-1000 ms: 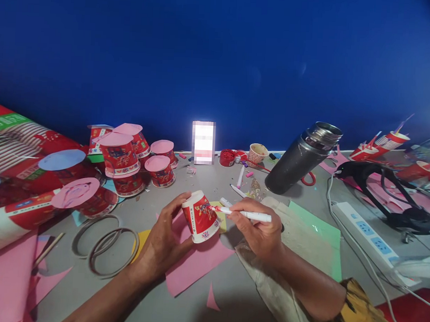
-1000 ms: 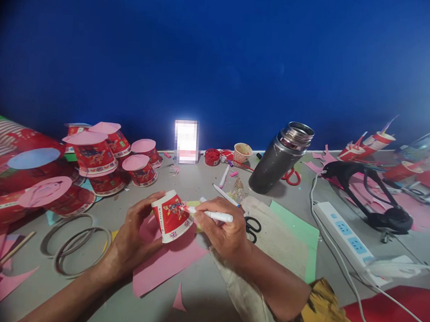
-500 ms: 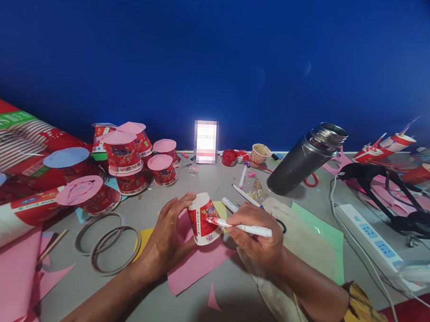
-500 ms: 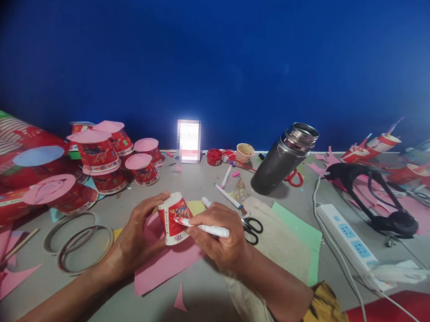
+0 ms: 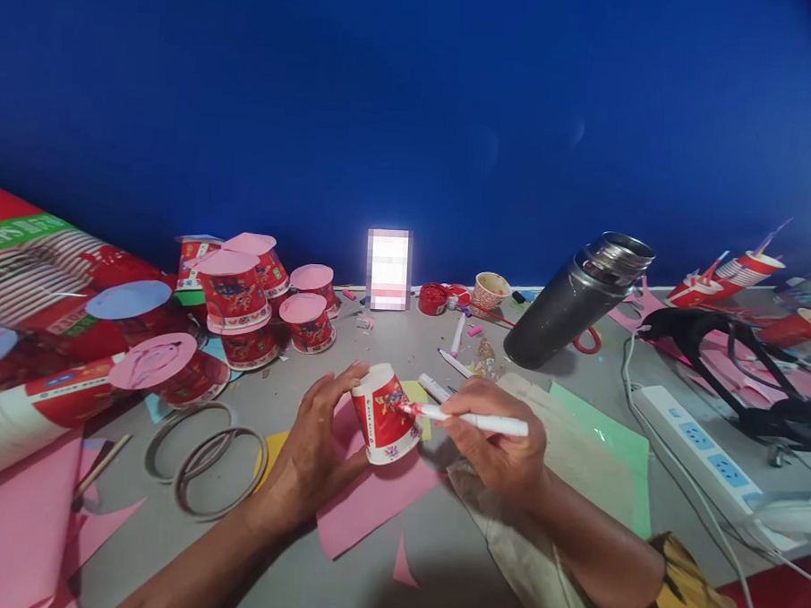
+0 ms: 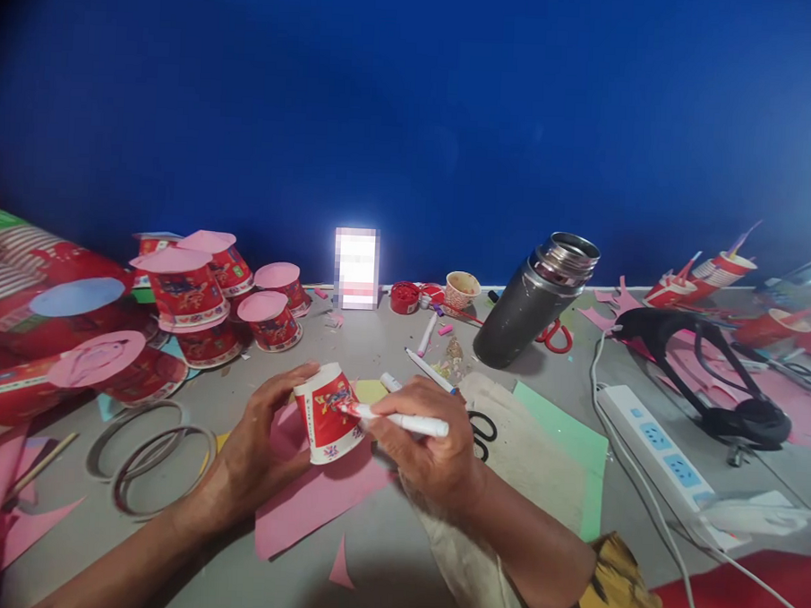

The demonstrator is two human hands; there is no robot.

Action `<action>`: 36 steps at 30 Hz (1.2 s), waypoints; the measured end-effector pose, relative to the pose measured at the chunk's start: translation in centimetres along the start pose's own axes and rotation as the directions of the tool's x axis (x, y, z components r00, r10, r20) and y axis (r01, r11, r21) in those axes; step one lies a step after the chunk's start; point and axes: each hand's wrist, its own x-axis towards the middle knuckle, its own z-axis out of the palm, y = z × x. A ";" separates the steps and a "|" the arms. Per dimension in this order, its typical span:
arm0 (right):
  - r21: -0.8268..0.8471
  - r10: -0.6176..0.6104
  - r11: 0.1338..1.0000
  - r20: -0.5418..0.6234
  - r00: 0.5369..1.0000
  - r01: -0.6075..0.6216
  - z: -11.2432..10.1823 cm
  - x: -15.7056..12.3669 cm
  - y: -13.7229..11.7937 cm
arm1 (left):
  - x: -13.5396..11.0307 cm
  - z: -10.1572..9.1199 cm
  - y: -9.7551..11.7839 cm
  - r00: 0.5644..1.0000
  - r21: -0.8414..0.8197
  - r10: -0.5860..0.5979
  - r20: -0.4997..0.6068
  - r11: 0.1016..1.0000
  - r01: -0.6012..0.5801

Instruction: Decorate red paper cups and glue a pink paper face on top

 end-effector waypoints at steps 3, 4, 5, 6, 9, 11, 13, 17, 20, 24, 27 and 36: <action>0.036 -0.049 0.998 0.023 0.999 0.049 0.3 0.2 -0.6 | 0.1 0.1 0.0 0.998 0.015 0.045 0.034 0.999 -0.046; 0.028 -0.028 0.999 0.017 0.999 0.028 0.3 0.3 -0.5 | 0.1 0.1 0.0 0.998 0.009 0.049 0.039 0.999 -0.049; 0.012 0.006 1.000 0.007 1.000 -0.007 0.3 0.2 -0.3 | 0.0 0.2 0.0 0.998 -0.002 0.043 0.037 0.999 -0.043; -0.011 0.049 0.999 -0.006 0.999 -0.049 0.3 0.2 0.0 | 0.0 0.2 0.1 0.999 -0.017 0.032 0.030 0.999 -0.031; -0.070 0.194 0.978 -0.039 0.980 -0.196 0.1 -0.2 1.2 | -0.1 0.2 0.4 1.000 -0.054 -0.020 0.009 0.998 0.021; -0.052 0.256 0.965 -0.051 0.965 -0.258 -0.1 -0.4 1.8 | -0.2 0.1 0.6 0.998 -0.076 -0.061 0.014 0.995 0.062; -0.010 0.249 0.968 -0.051 0.967 -0.250 -0.2 -0.6 2.0 | -0.2 0.1 0.7 0.992 -0.117 -0.122 0.015 0.986 0.123; -0.019 0.097 0.995 0.009 0.995 -0.097 -0.1 -0.8 1.3 | 0.1 0.0 0.6 0.954 -0.229 -0.300 -0.005 0.929 0.290; -0.051 0.061 0.997 0.069 0.996 -0.057 0.3 -0.9 0.8 | 0.3 -0.2 0.7 0.916 -0.319 -0.401 0.016 0.866 0.385; -0.055 0.043 0.998 0.099 0.994 -0.038 0.9 -1.1 0.9 | 0.3 -0.1 1.2 0.900 -0.413 -0.430 0.078 0.807 0.422; -0.050 -0.019 0.998 0.099 0.995 0.024 1.1 -1.2 1.0 | 0.3 0.2 1.6 0.894 -0.444 -0.432 0.119 0.782 0.437; -0.161 -0.258 0.945 0.177 0.950 0.286 0.7 -0.7 0.9 | 0.8 -1.2 1.9 0.885 -0.488 -0.368 0.284 0.740 0.464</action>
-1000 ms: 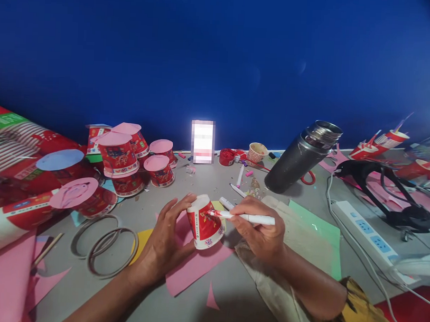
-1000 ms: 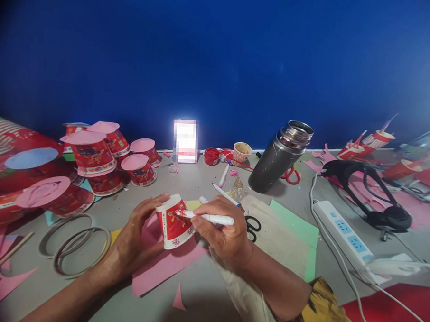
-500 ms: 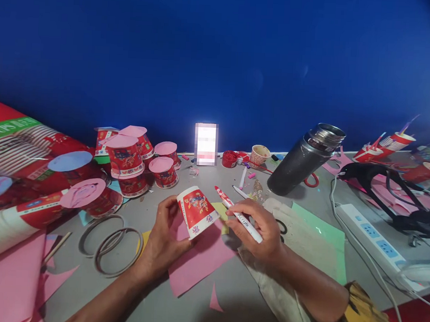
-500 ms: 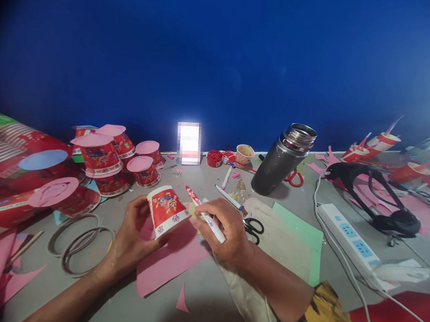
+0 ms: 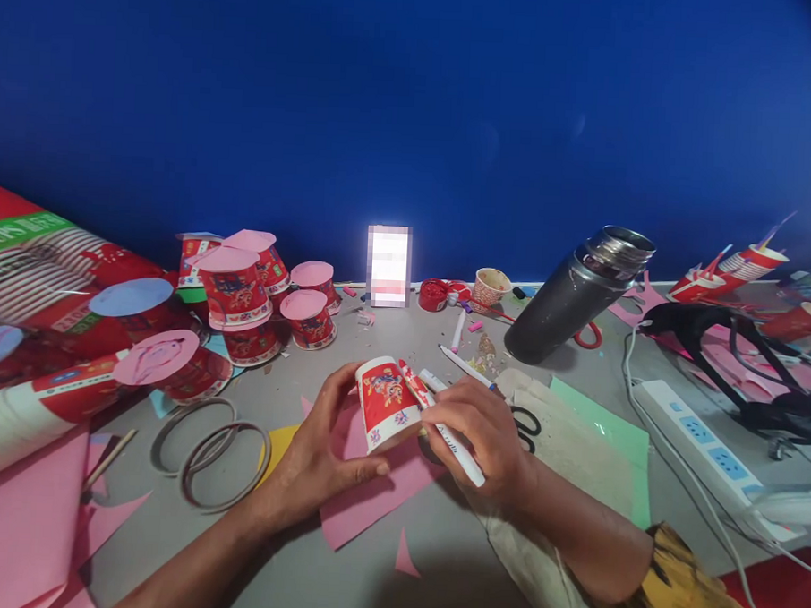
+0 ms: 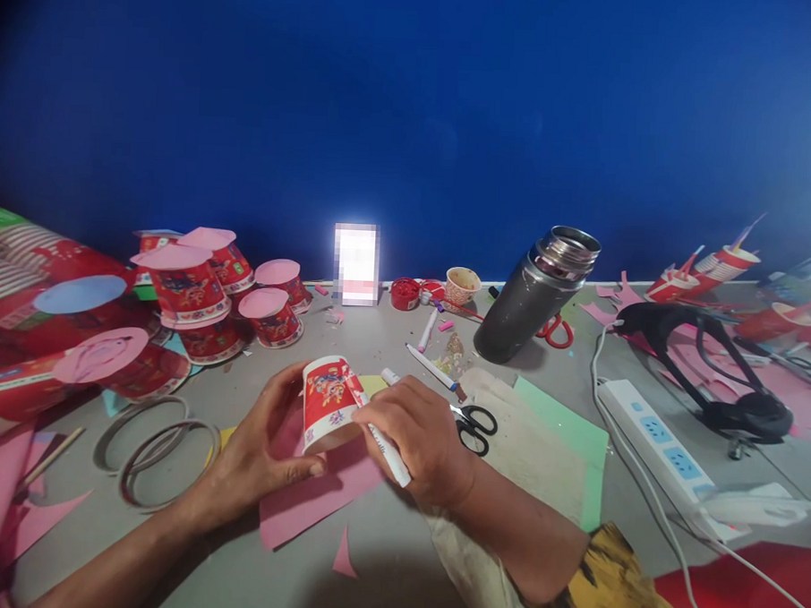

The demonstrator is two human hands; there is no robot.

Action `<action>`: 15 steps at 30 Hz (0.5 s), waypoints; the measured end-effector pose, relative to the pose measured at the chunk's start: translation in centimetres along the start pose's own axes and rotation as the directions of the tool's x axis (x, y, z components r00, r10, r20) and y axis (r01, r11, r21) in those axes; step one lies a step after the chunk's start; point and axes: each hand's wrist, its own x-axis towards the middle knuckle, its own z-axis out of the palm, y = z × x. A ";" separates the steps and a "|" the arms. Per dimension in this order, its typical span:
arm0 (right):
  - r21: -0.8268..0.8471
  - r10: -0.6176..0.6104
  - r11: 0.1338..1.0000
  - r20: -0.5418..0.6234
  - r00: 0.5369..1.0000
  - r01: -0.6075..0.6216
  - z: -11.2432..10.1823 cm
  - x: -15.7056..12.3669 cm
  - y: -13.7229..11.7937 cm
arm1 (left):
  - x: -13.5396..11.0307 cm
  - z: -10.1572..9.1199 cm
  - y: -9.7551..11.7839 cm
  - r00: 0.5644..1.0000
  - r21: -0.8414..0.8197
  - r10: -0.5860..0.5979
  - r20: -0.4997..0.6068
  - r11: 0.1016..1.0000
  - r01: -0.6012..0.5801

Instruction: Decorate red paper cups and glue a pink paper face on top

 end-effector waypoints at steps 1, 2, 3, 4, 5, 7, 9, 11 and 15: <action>-0.020 -0.031 0.999 0.026 0.999 0.031 0.0 -0.1 0.0 | -0.1 -0.2 0.1 1.000 0.006 -0.019 0.023 1.000 0.019; -0.034 -0.060 0.998 0.053 0.997 0.062 0.0 -0.3 0.0 | -0.1 -0.4 0.1 0.998 0.017 -0.039 0.046 0.999 0.038; -0.045 -0.086 0.995 0.077 0.993 0.090 0.0 -0.4 0.0 | -0.2 -0.5 0.0 0.996 0.036 -0.053 0.065 0.998 0.051; -0.049 -0.106 0.993 0.099 0.989 0.111 0.0 -0.5 -0.1 | -0.2 -0.6 -0.1 0.995 0.062 -0.060 0.074 0.997 0.055; -0.042 -0.117 0.992 0.116 0.986 0.122 0.1 -0.6 -0.1 | -0.3 -0.7 -0.2 0.995 0.097 -0.062 0.075 0.994 0.054; 0.009 -0.100 0.995 0.130 0.986 0.099 0.2 -0.6 -0.3 | -0.2 -0.7 -0.4 0.999 0.189 -0.039 0.038 0.982 0.031; 0.083 -0.036 0.996 0.086 0.996 0.029 0.1 -0.3 -0.5 | -0.1 -0.6 -0.5 1.000 0.281 0.005 -0.021 0.960 0.001; 0.133 0.059 0.989 0.000 0.998 -0.058 -0.1 0.1 -0.7 | 0.1 -0.6 -0.4 0.997 0.341 0.053 -0.062 0.940 -0.029; 0.149 0.153 0.979 -0.093 0.984 -0.138 -0.7 0.7 -0.7 | 0.5 -0.7 -0.3 0.990 0.372 0.102 -0.095 0.927 -0.059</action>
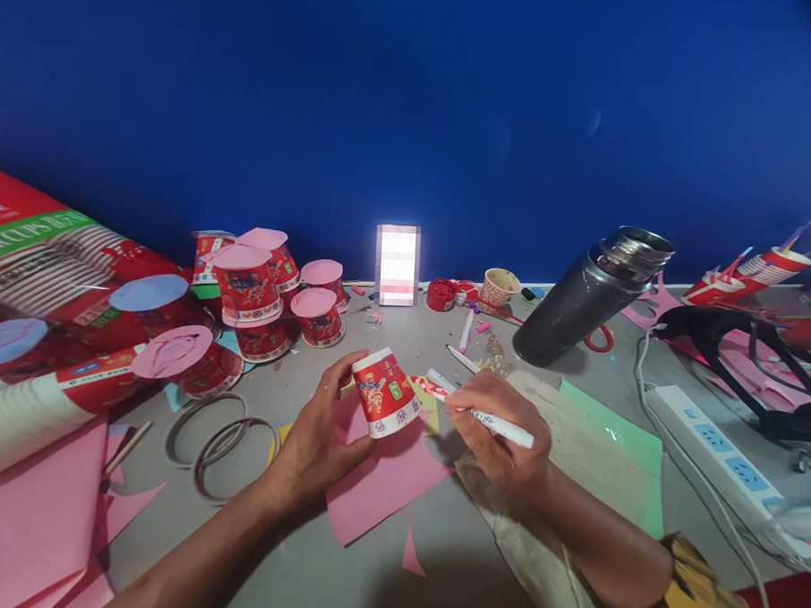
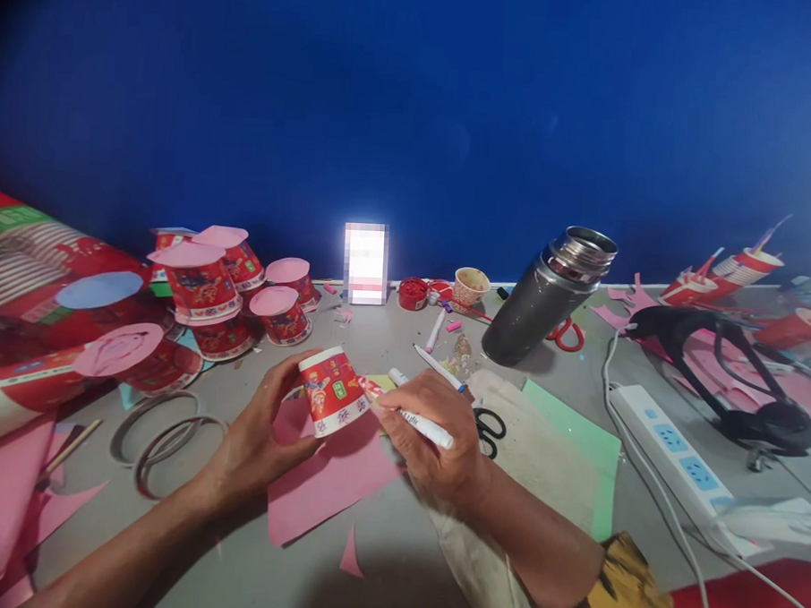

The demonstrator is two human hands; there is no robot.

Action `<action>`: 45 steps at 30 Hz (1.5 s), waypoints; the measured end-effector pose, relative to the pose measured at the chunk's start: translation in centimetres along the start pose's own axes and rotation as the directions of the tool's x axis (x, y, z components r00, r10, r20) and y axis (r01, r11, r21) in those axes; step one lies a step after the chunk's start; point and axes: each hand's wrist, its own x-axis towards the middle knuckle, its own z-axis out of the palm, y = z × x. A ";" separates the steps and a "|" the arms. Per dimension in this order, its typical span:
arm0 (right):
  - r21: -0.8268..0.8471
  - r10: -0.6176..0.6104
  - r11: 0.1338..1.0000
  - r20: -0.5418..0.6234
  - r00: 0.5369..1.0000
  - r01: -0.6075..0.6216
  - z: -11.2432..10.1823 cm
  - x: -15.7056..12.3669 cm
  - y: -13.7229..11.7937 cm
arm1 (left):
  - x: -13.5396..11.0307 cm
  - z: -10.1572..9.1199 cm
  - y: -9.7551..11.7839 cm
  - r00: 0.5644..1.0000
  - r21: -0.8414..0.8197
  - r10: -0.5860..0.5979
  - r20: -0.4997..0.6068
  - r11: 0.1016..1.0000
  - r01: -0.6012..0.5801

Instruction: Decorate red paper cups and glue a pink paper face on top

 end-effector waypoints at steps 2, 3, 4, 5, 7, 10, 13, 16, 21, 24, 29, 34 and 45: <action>0.025 -0.013 1.000 0.014 1.000 0.012 -0.1 0.1 -0.1 | 0.1 0.0 -0.1 1.000 0.006 -0.001 -0.006 1.000 0.001; 0.043 -0.023 0.999 0.024 0.999 0.022 0.0 0.2 -0.2 | 0.1 0.0 -0.1 1.000 0.016 0.002 -0.010 1.000 -0.002; 0.061 -0.030 0.998 0.034 0.999 0.028 0.0 0.2 -0.3 | 0.1 0.0 -0.1 1.000 0.030 0.010 -0.015 0.999 -0.009; 0.074 -0.031 0.997 0.041 0.999 0.028 0.1 0.2 -0.3 | 0.1 0.0 -0.2 0.999 0.048 0.024 -0.024 0.999 -0.023; 0.084 -0.023 0.996 0.048 0.999 0.019 0.3 0.1 -0.4 | 0.1 0.1 -0.2 0.997 0.087 0.071 -0.041 0.994 -0.067; 0.073 -0.019 0.997 0.071 0.997 0.013 0.5 0.0 -0.4 | 0.0 0.2 -0.1 0.988 0.130 0.139 -0.061 0.983 -0.131; 0.060 -0.040 0.998 0.095 0.995 0.035 0.7 -0.1 -0.3 | -0.1 0.3 -0.1 0.987 0.146 0.148 -0.061 0.980 -0.138; 0.044 -0.028 0.999 0.069 0.997 0.025 0.7 -0.1 -0.1 | -0.3 0.4 -0.1 0.992 0.121 0.113 -0.047 0.987 -0.107; -0.010 0.054 0.998 -0.015 0.998 -0.054 0.1 0.1 -0.1 | -0.2 0.5 0.0 0.999 0.080 0.026 -0.040 0.997 -0.022; 0.043 0.045 0.998 0.034 0.998 -0.046 -0.2 0.2 -0.2 | -0.1 0.6 -0.1 0.998 0.091 0.025 -0.057 0.996 -0.020; 0.069 -0.015 0.998 0.069 0.998 0.011 0.2 0.1 -0.1 | -0.4 0.7 -0.6 0.990 0.128 0.128 -0.059 0.985 -0.119; 0.014 0.058 0.998 -0.006 0.998 -0.058 0.0 0.0 0.3 | -0.5 0.8 -0.8 0.993 0.046 0.105 -0.059 0.994 -0.103; 0.063 0.091 0.994 0.040 0.995 -0.094 -0.4 0.2 0.2 | -0.3 0.6 -0.4 0.998 -0.092 0.036 0.048 0.995 -0.032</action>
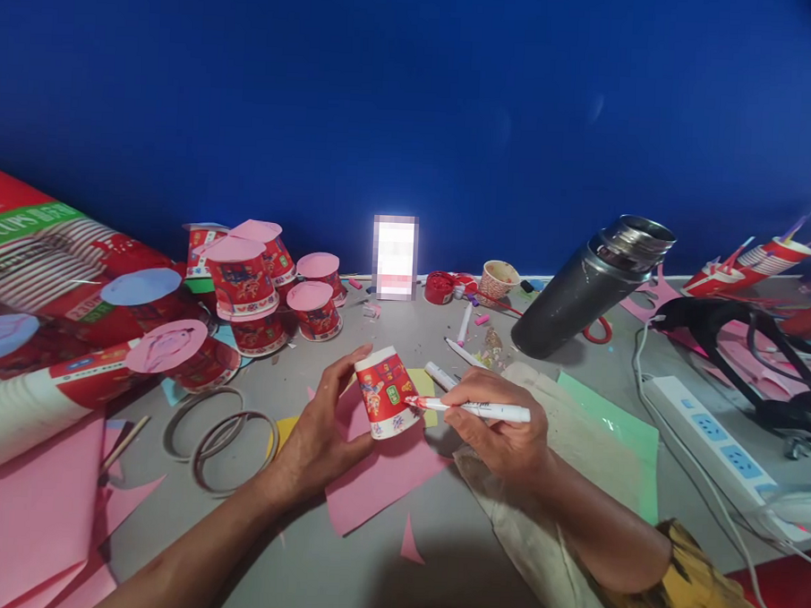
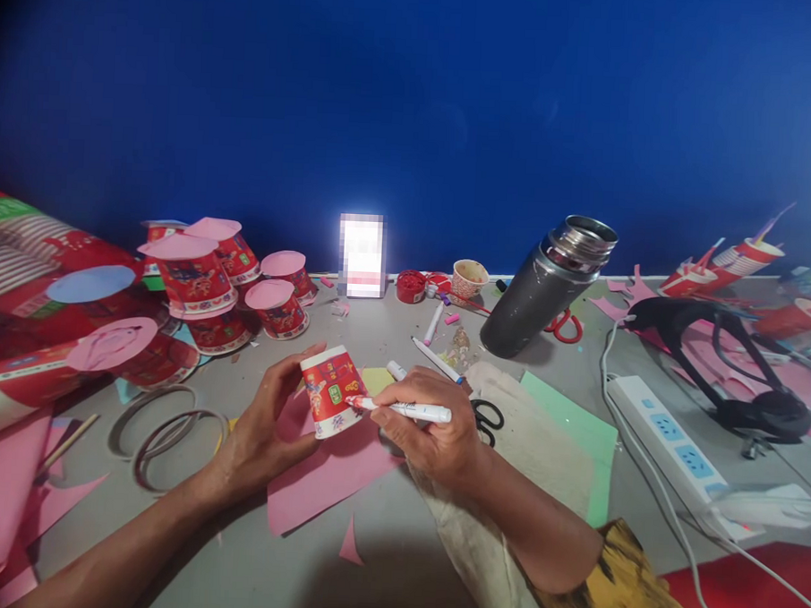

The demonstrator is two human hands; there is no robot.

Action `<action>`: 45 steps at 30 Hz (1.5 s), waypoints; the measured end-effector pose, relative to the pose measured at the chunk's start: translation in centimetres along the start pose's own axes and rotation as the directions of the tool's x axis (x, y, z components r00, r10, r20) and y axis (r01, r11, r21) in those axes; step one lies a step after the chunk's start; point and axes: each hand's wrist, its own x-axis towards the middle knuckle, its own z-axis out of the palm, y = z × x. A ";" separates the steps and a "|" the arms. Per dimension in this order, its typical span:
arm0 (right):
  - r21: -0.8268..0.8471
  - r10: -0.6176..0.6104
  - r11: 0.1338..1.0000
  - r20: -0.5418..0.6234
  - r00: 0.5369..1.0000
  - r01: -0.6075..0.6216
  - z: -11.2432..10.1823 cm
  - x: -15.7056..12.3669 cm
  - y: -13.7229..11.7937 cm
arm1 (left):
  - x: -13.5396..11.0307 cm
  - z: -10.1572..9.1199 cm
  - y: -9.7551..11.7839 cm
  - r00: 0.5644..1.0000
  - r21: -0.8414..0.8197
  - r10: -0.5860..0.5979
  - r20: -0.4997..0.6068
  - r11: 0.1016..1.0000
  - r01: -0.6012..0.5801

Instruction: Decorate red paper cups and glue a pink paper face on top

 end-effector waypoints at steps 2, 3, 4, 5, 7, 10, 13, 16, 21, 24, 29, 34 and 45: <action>-0.020 0.012 1.000 -0.021 1.000 -0.012 0.1 0.0 0.1 | -0.1 0.1 -0.1 1.000 -0.026 0.007 0.015 1.000 -0.007; -0.034 0.029 0.999 -0.037 0.999 -0.030 0.0 -0.1 0.2 | -0.1 0.2 -0.2 1.000 -0.037 0.008 0.014 0.999 -0.008; -0.047 0.050 0.997 -0.055 0.997 -0.053 0.0 -0.1 0.3 | -0.1 0.2 -0.2 1.000 -0.043 0.008 0.010 0.999 -0.007; -0.055 0.071 0.996 -0.069 0.995 -0.075 -0.1 -0.2 0.4 | -0.1 0.2 -0.3 1.000 -0.046 0.007 0.007 0.999 -0.007; -0.044 0.097 0.994 -0.073 0.993 -0.101 -0.4 -0.2 0.5 | -0.1 0.1 -0.2 1.000 -0.036 0.003 -0.006 0.999 -0.003; 0.006 0.085 0.996 -0.027 0.996 -0.085 -0.6 -0.2 0.4 | 0.0 -0.1 0.0 1.000 -0.012 -0.013 -0.020 1.000 0.013; 0.010 0.074 0.997 -0.001 0.997 -0.074 -0.5 -0.1 0.3 | 0.0 -0.3 0.1 1.000 -0.026 -0.012 -0.008 1.000 0.012; -0.002 0.063 0.998 -0.024 0.998 -0.063 -0.4 -0.1 0.5 | 0.0 -0.1 0.0 1.000 -0.060 0.005 0.012 0.998 -0.004; -0.008 0.143 0.990 -0.066 0.987 -0.144 -0.5 -0.5 0.7 | 0.1 0.0 0.0 1.000 -0.054 -0.006 -0.017 0.999 0.006; 0.028 0.115 0.993 -0.018 0.993 -0.114 -0.6 -0.4 0.6 | 0.2 -0.1 0.1 1.000 -0.045 -0.019 -0.025 0.999 0.018; -0.036 0.075 0.996 -0.041 0.996 -0.077 -0.6 0.0 0.5 | 0.1 -0.2 0.1 1.000 -0.041 -0.013 -0.002 0.999 0.013; 0.012 0.069 0.998 -0.037 0.997 -0.069 -0.7 0.0 0.1 | 0.1 -0.1 0.1 0.997 0.038 -0.037 -0.061 0.998 0.040; -0.037 -0.005 0.999 -0.022 1.000 0.004 -0.2 -0.2 0.4 | -0.2 -0.1 -0.2 1.000 0.125 0.031 -0.003 0.992 -0.030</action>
